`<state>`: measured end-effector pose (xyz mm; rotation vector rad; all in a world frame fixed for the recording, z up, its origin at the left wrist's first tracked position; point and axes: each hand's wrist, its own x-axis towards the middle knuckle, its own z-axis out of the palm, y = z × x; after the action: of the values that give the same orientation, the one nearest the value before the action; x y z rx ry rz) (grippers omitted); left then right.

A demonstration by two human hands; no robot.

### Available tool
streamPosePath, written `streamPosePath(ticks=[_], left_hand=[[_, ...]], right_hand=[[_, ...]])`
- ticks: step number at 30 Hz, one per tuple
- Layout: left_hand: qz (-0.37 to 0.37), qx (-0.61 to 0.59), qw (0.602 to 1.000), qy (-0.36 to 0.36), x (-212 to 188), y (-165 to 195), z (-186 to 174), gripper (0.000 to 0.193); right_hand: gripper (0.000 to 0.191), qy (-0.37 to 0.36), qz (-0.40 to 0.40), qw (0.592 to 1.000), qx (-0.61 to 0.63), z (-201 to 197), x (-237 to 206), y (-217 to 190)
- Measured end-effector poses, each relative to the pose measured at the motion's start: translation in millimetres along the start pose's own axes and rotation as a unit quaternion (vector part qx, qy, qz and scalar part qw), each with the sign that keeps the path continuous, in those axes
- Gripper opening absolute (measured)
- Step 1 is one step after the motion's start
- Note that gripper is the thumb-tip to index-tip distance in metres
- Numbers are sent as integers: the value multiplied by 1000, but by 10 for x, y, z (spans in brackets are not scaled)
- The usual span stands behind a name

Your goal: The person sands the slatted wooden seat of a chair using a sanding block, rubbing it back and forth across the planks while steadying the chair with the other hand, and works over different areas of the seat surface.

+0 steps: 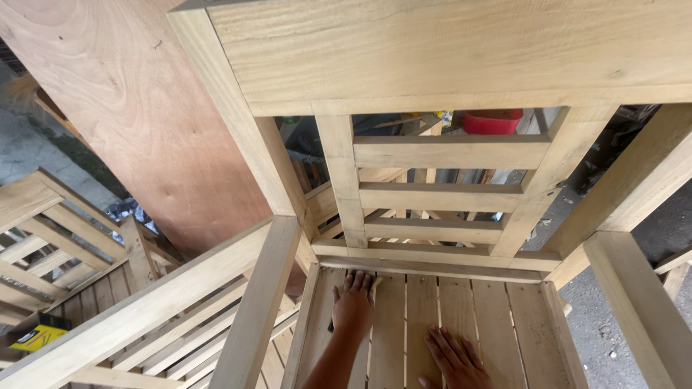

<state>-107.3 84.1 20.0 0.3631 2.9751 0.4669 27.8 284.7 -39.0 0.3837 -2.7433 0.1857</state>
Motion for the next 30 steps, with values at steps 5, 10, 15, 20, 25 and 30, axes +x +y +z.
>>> streamPosePath(ticks=[5,10,15,20,25,30], left_hand=[[31,-10,988,-150,-696,66,236,57],[-17,-14,988,-153,-640,209,202,50],[31,12,997,-73,-362,240,223,53],[55,22,975,-215,-634,190,389,55],[68,-10,995,-78,-361,280,261,48],[73,-8,997,11,-186,390,185,51]], right_hand=[[87,46,-24,999,-12,-1,18,0],[87,56,-16,998,-18,-45,44,-30],[87,27,-13,999,-21,-72,57,-41],[62,56,-26,996,-71,-42,112,-40],[49,63,-10,994,-89,-55,153,-30],[68,50,-38,995,-78,-100,112,-7]])
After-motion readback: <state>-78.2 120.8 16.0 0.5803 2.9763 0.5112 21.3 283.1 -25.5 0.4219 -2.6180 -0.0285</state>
